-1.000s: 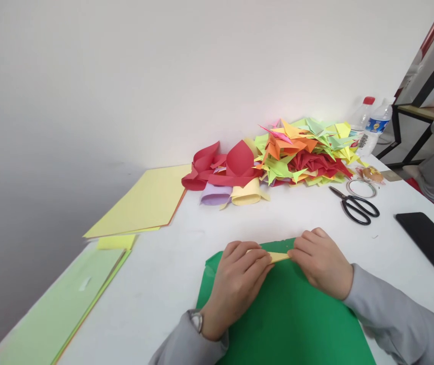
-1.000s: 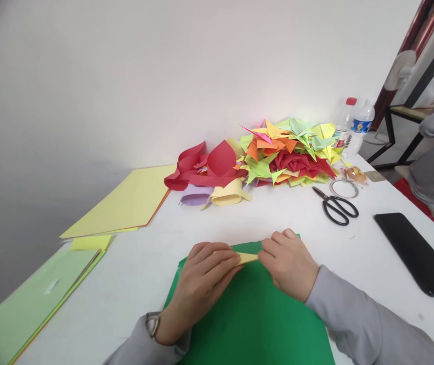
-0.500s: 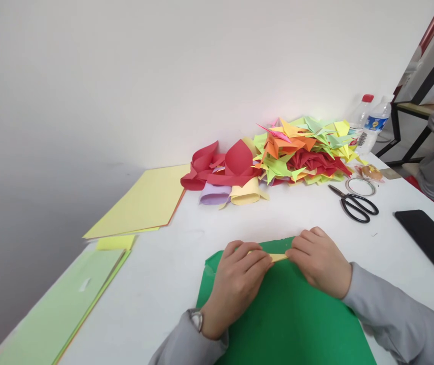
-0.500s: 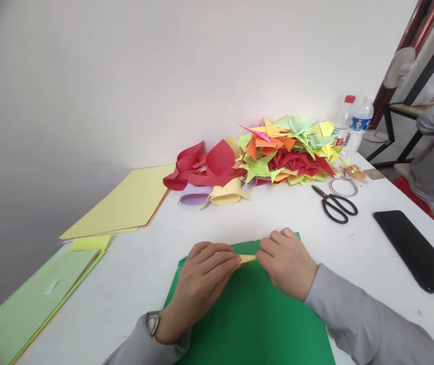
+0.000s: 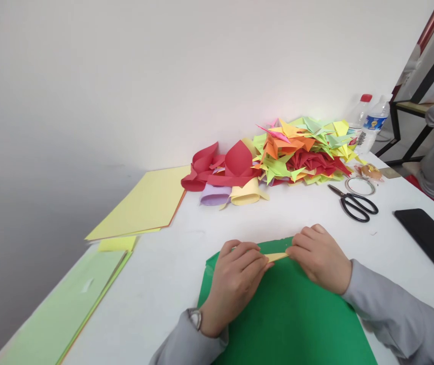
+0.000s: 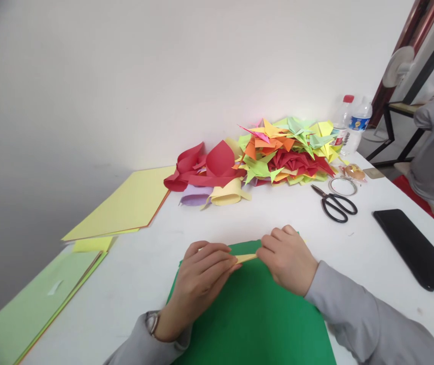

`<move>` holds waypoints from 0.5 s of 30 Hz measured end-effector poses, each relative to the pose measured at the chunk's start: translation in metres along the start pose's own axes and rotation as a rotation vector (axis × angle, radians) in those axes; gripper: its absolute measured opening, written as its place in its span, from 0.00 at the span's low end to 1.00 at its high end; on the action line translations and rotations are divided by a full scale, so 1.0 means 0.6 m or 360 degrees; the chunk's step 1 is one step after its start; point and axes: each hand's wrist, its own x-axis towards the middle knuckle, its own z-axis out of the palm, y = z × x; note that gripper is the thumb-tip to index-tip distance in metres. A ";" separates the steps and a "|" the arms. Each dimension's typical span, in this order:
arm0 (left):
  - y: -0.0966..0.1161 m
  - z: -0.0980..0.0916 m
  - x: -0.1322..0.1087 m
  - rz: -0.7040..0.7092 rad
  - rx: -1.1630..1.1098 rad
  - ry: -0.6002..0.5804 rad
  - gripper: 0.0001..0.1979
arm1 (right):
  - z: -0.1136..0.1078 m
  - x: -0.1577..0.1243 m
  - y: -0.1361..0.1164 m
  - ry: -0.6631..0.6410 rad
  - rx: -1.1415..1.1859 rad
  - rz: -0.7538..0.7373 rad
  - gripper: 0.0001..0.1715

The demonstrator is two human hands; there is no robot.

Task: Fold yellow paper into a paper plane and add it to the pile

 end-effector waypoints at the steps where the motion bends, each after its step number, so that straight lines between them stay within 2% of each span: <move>1: -0.001 0.000 0.000 0.0003 0.0003 0.0006 0.07 | 0.000 0.000 0.001 0.0007 0.0003 -0.0002 0.11; 6: -0.010 -0.001 -0.003 0.0020 -0.0025 0.0044 0.05 | 0.001 -0.005 0.012 0.0057 -0.0014 0.0018 0.11; 15: -0.008 -0.002 -0.001 -0.0001 -0.0025 -0.0034 0.07 | 0.003 -0.005 0.015 0.0060 0.0023 0.0048 0.13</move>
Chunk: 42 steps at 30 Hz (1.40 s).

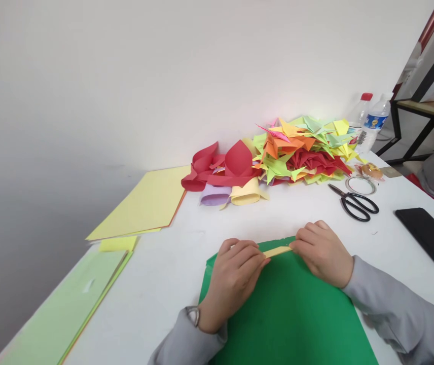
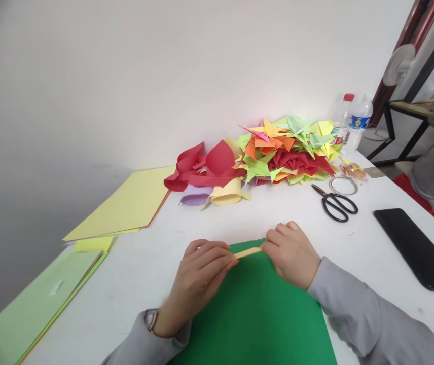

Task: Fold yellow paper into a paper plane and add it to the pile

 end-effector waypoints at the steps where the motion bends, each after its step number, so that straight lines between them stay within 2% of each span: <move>1: 0.001 0.001 0.000 -0.0007 0.0000 0.0006 0.06 | 0.001 0.000 0.000 -0.0001 0.0006 0.0001 0.13; 4: 0.003 0.005 -0.002 0.0008 -0.0009 0.0036 0.03 | 0.004 -0.001 -0.002 -0.0005 0.0021 -0.0019 0.13; 13: 0.008 0.008 -0.006 0.0023 -0.0037 0.0012 0.09 | 0.008 -0.001 -0.005 -0.0020 -0.0015 -0.0063 0.11; 18: 0.015 0.014 -0.010 0.0034 0.0221 -0.0046 0.07 | 0.011 -0.001 -0.014 0.0006 -0.0047 -0.0099 0.13; 25: 0.020 0.023 -0.014 0.0080 0.0389 -0.0132 0.13 | 0.013 0.003 -0.026 0.0046 -0.0171 -0.0147 0.15; 29: 0.024 0.023 -0.012 0.0070 0.0434 -0.0134 0.10 | 0.013 0.004 -0.030 0.0061 -0.0203 -0.0175 0.16; 32: 0.025 0.023 -0.012 0.0093 0.0392 -0.0124 0.11 | 0.014 0.004 -0.036 0.0066 -0.0186 -0.0200 0.17; 38: 0.021 0.020 -0.012 0.0087 0.0365 -0.0111 0.10 | 0.015 0.003 -0.033 0.0049 -0.0153 -0.0053 0.14; 42: 0.026 0.021 -0.011 0.0059 0.0367 -0.0104 0.09 | 0.013 0.006 -0.034 0.0072 -0.0167 -0.0113 0.17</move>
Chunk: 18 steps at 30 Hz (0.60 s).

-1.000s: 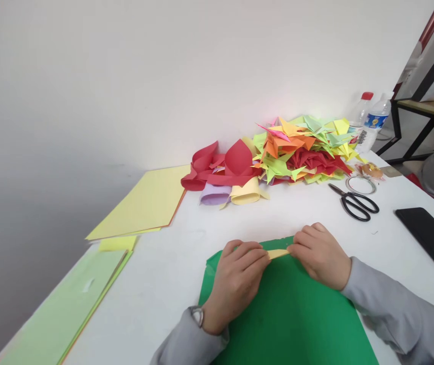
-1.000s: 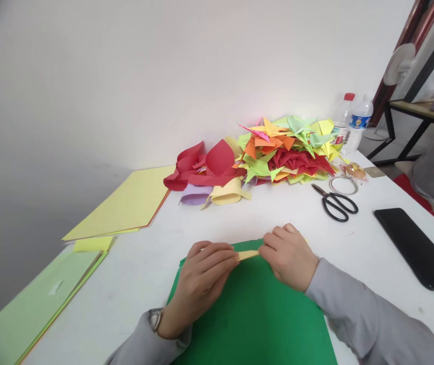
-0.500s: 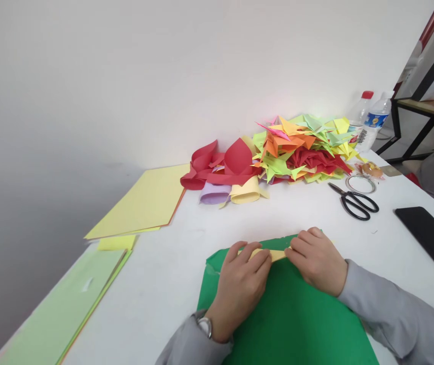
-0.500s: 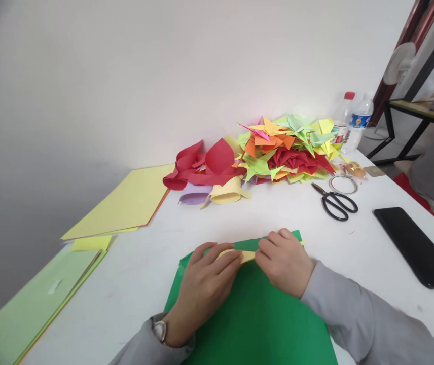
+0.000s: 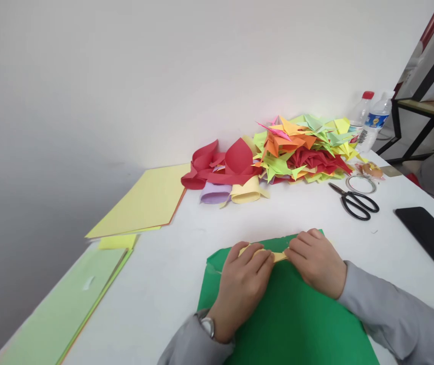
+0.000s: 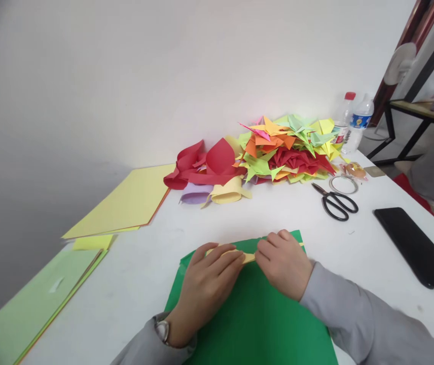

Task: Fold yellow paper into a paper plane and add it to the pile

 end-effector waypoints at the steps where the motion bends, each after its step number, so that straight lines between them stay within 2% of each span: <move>1: 0.003 0.001 0.000 0.0001 0.0000 0.0000 0.09 | -0.001 0.001 -0.002 0.0006 0.0001 -0.0028 0.18; 11: 0.010 0.007 -0.002 0.0156 -0.0008 -0.0122 0.18 | 0.002 0.001 -0.020 -0.0040 0.0004 -0.0136 0.19; 18: 0.012 0.003 0.002 0.0197 -0.0015 0.0070 0.13 | 0.002 0.000 -0.018 -0.0010 -0.0042 -0.0104 0.20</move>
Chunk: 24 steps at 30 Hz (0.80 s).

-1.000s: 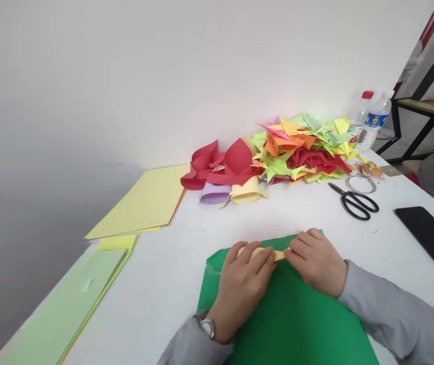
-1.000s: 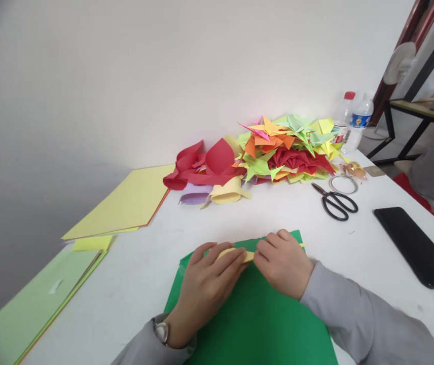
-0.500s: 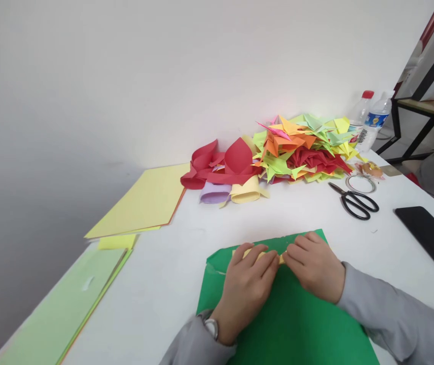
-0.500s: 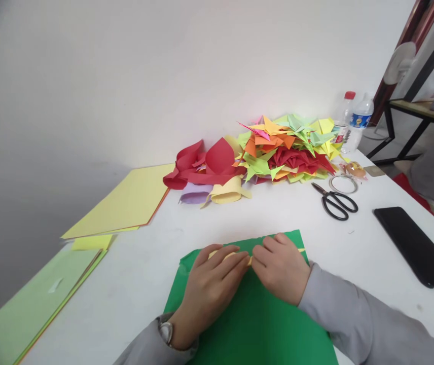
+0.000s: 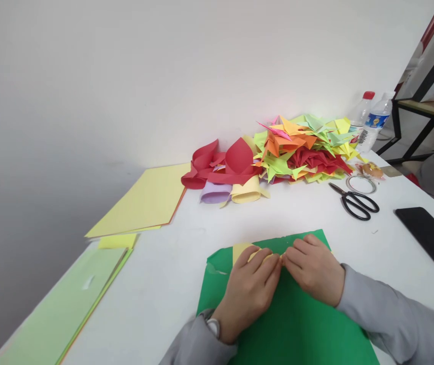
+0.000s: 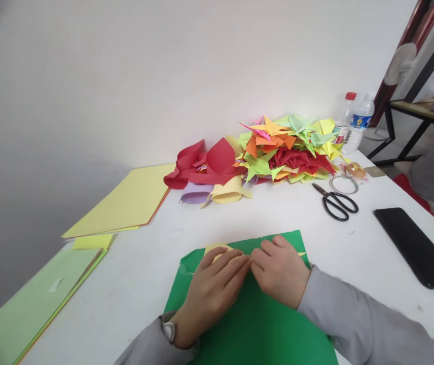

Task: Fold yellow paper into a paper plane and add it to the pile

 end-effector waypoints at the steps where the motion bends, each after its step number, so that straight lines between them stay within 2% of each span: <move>1: 0.001 0.000 0.000 0.0014 -0.0009 0.0020 0.13 | 0.000 0.000 -0.001 0.0007 -0.0010 -0.0006 0.20; 10: 0.006 0.002 -0.001 0.0016 -0.0043 -0.0023 0.17 | -0.003 0.003 -0.012 0.0029 -0.0008 -0.0020 0.22; 16: -0.005 -0.005 -0.001 -0.0010 -0.0008 0.0048 0.12 | -0.011 0.008 -0.001 0.0080 -0.0046 0.0009 0.20; 24: -0.011 -0.007 -0.003 -0.0026 0.0043 0.0121 0.12 | -0.017 0.009 0.009 0.0125 -0.0009 0.0067 0.18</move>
